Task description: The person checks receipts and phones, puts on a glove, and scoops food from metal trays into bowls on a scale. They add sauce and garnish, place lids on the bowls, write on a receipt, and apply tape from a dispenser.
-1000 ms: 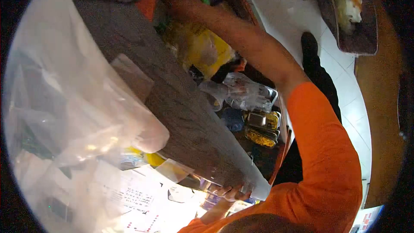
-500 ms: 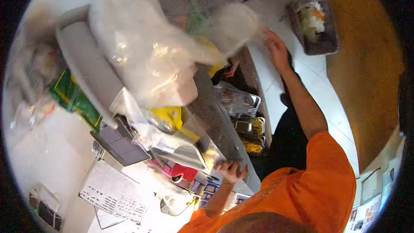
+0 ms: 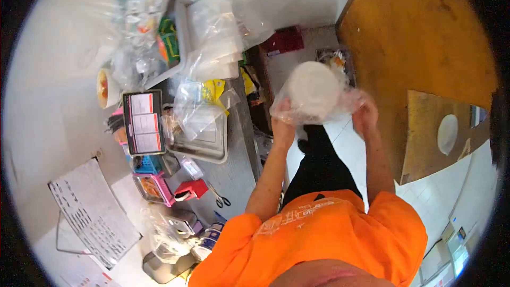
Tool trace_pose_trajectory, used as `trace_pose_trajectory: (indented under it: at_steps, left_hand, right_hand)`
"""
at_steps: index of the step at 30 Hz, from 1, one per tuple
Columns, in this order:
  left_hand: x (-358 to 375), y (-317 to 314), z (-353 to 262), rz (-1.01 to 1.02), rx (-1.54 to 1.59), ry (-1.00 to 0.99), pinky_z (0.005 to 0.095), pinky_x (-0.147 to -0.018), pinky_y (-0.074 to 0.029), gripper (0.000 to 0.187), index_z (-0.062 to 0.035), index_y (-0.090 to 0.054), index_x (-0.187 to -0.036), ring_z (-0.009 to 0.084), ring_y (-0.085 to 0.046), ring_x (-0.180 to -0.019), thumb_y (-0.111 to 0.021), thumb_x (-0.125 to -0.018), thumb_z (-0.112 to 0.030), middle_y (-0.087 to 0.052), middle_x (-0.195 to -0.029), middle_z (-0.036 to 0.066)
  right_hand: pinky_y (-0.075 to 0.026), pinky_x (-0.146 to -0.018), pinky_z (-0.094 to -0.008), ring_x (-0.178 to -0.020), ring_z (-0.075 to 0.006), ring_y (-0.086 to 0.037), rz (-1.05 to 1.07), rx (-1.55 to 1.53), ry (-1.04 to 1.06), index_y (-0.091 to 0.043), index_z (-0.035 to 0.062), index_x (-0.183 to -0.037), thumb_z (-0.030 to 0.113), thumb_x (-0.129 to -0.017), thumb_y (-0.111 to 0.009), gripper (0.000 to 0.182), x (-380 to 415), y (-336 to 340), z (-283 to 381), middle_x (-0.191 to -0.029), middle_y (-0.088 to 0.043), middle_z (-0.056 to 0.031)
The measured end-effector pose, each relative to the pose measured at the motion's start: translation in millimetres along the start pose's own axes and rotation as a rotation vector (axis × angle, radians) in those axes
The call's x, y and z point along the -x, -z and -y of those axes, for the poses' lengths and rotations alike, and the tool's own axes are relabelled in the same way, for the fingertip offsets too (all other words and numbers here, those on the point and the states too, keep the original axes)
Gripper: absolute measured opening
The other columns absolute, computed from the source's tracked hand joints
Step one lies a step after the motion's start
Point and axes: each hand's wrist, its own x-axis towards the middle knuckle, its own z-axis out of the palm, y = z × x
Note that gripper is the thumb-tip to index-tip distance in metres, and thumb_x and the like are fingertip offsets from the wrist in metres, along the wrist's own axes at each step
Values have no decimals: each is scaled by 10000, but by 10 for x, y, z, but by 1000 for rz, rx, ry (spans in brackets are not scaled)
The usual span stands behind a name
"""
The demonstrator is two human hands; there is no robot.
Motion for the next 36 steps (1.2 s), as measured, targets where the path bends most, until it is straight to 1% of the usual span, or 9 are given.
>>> trace_pose_trajectory:
  at_steps: [7, 9, 11, 13, 16, 20, 26, 30, 36]
  left_hand:
    - [214, 441, 52, 473, -198, 235, 397, -968, -440, 639, -55, -382, -1345, 240, -496, -1151, -697, -795, -135, -488, -1273, 90]
    - [428, 398, -37, 369, -118, 325, 398, -955, -450, 624, -64, -386, -1343, 244, -498, -1148, -689, -801, -130, -489, -1274, 89]
    - [726, -19, -567, 32, -221, 345, 417, -907, -481, 622, -34, -364, -1350, 271, -515, -1134, -646, -837, -242, -463, -1307, 128]
    - [642, 364, -423, -254, -45, 259, 433, -860, -502, 570, -16, -407, -1305, 273, -543, -1096, -657, -834, -218, -515, -1228, 142]
    - [766, 941, -251, -358, -192, 339, 442, -816, -519, 523, -11, -429, -1271, 279, -566, -1058, -656, -837, -195, -548, -1173, 145]
    - [722, 819, -2, -247, -319, 456, 419, -804, -525, 497, -6, -439, -1248, 270, -583, -1019, -661, -832, -161, -560, -1153, 133]
    - [299, 607, 211, -398, -152, 449, 391, -762, -559, 434, -39, -465, -1221, 247, -583, -1032, -651, -834, -96, -552, -1160, 125]
    - [205, 472, -52, -399, -202, 524, 414, -719, -577, 463, -55, -432, -1256, 264, -603, -996, -639, -846, -111, -548, -1165, 122]
    - [174, 383, -545, -352, -281, 354, 373, -704, -578, 534, -62, -464, -1256, 221, -616, -942, -694, -810, -247, -578, -1117, 100]
  right_hand:
    - [-473, -795, -310, -879, -189, -606, 59, 575, 50, -610, 1, -1044, 143, -805, -573, 281, 776, -1493, 656, -932, -644, -119]
    - [-488, -764, -309, -811, -189, -617, 730, 982, -92, -588, 19, -1028, 102, -803, -630, 244, 732, -1669, 756, -884, -634, -89]
    - [-497, -712, -300, -794, -158, -603, 440, 1069, 33, -570, 27, -958, 129, -812, -663, 201, 569, -1238, 817, -815, -613, -59]
    - [-444, -607, -274, -682, -104, -489, -450, 824, 194, -549, 24, -779, 79, -833, -583, 84, 300, -1170, 1144, -725, -536, 16]
    - [-469, -602, -284, -673, -159, -556, -720, 1066, 639, -527, 42, -842, 104, -850, -570, 76, -496, 182, 1046, -753, -582, -10]
    - [-491, -696, -449, -870, -345, -635, -681, 1910, 236, -480, 103, -1187, 238, -850, -608, 385, -1366, 967, -29, -919, -636, -208]
    - [-223, -1035, -552, -1237, -382, -402, -736, 1978, -496, -321, 120, -1401, 468, -870, -490, 657, -2056, 1642, -1416, -1278, -486, -240]
    - [-115, -1071, -548, -1300, -382, -306, -374, 1835, -463, -310, 120, -1412, 549, -886, -409, 686, -2398, 2399, -2201, -1410, -342, -215]
    - [-313, -1008, -482, -1340, -340, -217, -381, 2229, 310, -403, 111, -1322, 308, -916, -498, 461, -1968, 116, -817, -1370, -395, -123]
